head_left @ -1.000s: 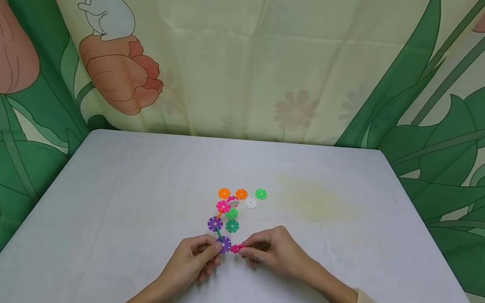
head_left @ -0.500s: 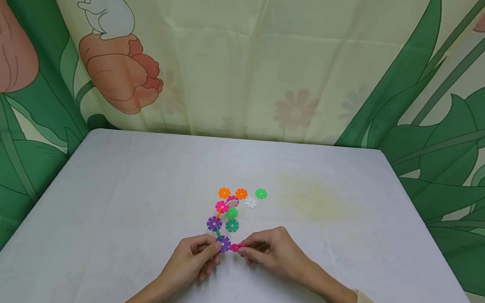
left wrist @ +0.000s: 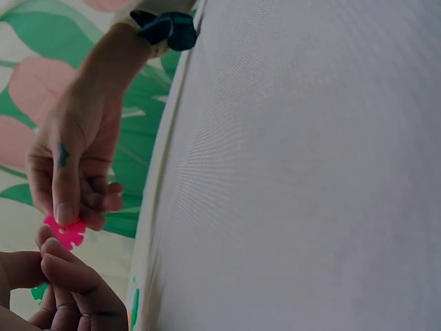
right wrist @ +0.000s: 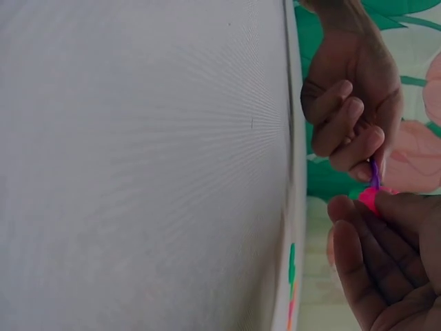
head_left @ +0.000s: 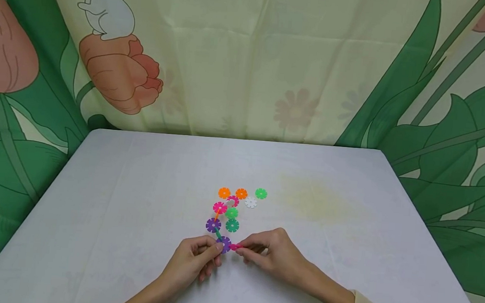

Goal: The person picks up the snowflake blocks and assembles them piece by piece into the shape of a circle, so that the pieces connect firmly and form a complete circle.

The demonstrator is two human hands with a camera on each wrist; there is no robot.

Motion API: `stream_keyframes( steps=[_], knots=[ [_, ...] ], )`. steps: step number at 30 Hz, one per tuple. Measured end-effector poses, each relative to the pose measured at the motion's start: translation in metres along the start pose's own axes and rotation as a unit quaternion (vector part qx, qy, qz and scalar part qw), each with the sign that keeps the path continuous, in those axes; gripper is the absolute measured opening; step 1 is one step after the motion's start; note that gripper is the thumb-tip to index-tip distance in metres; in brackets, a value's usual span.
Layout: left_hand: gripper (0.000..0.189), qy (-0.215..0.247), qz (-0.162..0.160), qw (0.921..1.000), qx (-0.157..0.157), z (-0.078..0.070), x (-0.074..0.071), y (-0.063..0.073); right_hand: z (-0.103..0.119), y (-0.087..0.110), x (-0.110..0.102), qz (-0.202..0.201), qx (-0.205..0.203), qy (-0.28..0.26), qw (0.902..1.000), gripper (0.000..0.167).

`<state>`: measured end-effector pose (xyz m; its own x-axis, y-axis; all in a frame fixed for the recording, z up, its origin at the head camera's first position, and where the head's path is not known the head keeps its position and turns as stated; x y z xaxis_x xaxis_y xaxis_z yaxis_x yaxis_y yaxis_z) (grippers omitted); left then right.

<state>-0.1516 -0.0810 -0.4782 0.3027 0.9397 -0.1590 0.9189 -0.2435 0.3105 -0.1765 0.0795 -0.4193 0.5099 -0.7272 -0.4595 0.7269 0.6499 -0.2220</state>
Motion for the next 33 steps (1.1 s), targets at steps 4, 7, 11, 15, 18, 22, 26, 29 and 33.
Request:
stream_keyframes(
  steps=[4,7,11,15,18,22,26,29,33],
  knots=[
    [0.034,0.000,0.003,1.0000,0.004,-0.001,0.000,0.000,0.003,0.000,0.000,-0.006,-0.023,0.007,0.9997,0.011],
    [0.035,-0.002,0.002,1.0000,0.007,-0.001,0.000,0.001,0.007,0.001,0.001,-0.008,-0.048,0.016,0.9987,0.012],
    [0.035,-0.002,-0.001,1.0000,0.007,-0.001,-0.001,0.001,0.011,0.001,0.003,-0.011,-0.075,0.030,0.9966,0.013],
    [0.033,-0.001,-0.004,1.0000,-0.001,0.000,-0.002,0.002,0.013,0.002,0.004,-0.015,-0.091,0.044,0.9948,0.016],
    [0.032,-0.001,-0.004,1.0000,-0.004,0.001,-0.002,0.002,0.013,0.003,0.004,-0.019,-0.095,0.055,0.9938,0.016],
    [0.033,0.002,-0.002,1.0000,0.000,0.001,-0.001,0.002,0.014,0.003,0.004,-0.023,-0.096,0.064,0.9930,0.016],
    [0.035,0.009,-0.002,1.0000,0.001,0.001,-0.001,0.002,0.015,0.003,0.004,-0.026,-0.099,0.069,0.9923,0.015],
    [0.035,0.012,-0.003,0.9999,-0.003,0.002,-0.001,0.002,0.014,0.003,0.004,-0.029,-0.098,0.069,0.9924,0.015],
    [0.034,0.017,-0.007,0.9998,-0.009,0.003,-0.001,0.001,0.013,0.003,0.004,-0.031,-0.094,0.068,0.9927,0.015]
  ],
)
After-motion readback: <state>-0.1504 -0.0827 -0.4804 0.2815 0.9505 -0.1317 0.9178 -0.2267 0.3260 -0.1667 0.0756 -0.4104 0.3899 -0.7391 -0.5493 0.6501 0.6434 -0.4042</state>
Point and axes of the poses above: each hand's wrist, its own y-axis away from the middle knuckle, its own x-axis out of the palm, z = x × y, the point moved 9 cm from there along -y, towards the middle knuckle, and after that the axes turned 8 degrees about -y, right-handed, at the moved point
